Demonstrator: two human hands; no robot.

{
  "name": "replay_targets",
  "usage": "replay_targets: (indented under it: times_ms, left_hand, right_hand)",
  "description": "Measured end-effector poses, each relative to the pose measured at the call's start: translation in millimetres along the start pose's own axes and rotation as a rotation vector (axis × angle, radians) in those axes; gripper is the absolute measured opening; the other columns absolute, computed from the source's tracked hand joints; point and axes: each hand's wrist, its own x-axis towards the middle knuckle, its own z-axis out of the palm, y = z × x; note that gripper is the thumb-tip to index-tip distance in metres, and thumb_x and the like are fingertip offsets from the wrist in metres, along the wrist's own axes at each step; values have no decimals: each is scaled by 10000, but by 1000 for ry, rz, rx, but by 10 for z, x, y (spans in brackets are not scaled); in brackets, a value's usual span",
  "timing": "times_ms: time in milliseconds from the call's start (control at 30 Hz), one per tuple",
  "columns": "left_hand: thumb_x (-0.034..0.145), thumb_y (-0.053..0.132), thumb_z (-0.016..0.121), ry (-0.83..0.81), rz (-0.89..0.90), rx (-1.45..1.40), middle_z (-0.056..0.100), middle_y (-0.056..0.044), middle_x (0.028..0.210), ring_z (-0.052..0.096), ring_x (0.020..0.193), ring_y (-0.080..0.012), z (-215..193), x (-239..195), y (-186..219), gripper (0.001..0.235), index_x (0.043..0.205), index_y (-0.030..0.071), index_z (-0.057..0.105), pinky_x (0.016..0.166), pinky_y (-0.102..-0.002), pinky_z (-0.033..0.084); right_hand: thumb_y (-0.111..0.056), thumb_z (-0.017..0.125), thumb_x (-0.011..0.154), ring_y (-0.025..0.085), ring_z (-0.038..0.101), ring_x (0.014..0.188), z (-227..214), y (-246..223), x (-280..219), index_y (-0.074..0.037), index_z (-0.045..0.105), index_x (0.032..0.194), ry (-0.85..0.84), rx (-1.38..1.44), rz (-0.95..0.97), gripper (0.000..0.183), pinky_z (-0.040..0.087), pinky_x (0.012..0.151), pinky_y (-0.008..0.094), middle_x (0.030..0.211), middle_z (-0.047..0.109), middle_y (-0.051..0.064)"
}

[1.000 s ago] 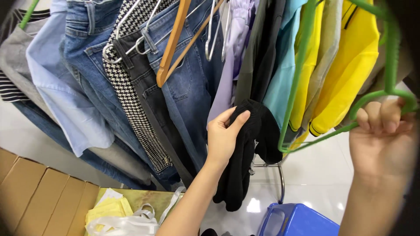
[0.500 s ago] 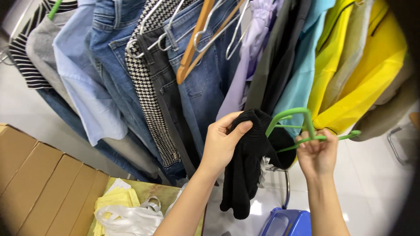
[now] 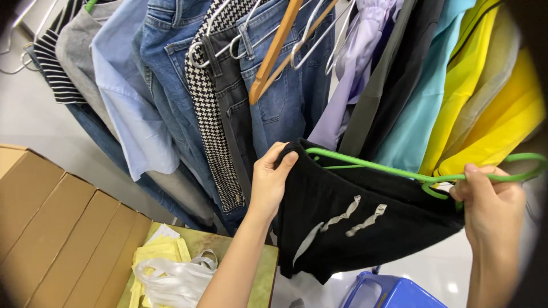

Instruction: The person unties a white ribbon on a cardboard box and removes a yellow sticky note. They open the box to reveal a black garment wrapped in a clear plastic bag. The person removes the garment, places it on a hanger, and hangs it on a clothing rack. They then fold the plastic bag and place it back into the box before closing the lid.

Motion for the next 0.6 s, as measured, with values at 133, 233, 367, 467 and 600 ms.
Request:
replay_targets:
  times_ms: [133,233,367,467,600]
  left_hand:
    - [987,274,736,-27,8,70,698,-7,1087,638,1068,-128,-37,54,32,262,1121,55,787,1012,-265,486]
    - [984,198,736,-155,4,230,720,-23,1092,658,1079,-140,-76,107,46,157,1054,67,787,1035,-283,496]
    - [972,230,760,-283,148,456,783,20,1173,632,1110,-154,-137,149,-94,191,1143,160,808,1059,-304,436]
    - [964,218,759,-330,124,475,795,-2,1211,677,1149,-162,-192,156,-178,212,1160,150,805,1074,-306,462]
    - [971,220,749,-346,148,578,787,-3,1256,657,1198,-184,-329,212,-196,284,1252,205,784,1102,-311,461]
  right_hand:
    - [-123,651,1210,83,475,752,241,-392,-179,-131,540,888,-29,-303,-46,340,374,805,220,767,485,2]
    - [-164,738,1147,109,532,803,453,-609,-259,-66,652,892,-93,-619,-43,287,400,778,271,831,618,26]
    - [-229,737,1081,123,524,750,750,-819,-193,-115,744,1034,-274,-754,-42,124,400,724,292,802,608,11]
    - [-246,728,1050,98,389,608,888,-924,-157,-169,738,1037,-373,-763,5,78,321,586,276,683,499,-37]
    - [-132,717,1064,69,543,792,787,-869,-40,-114,710,1074,-423,-516,27,21,409,732,203,946,661,-29]
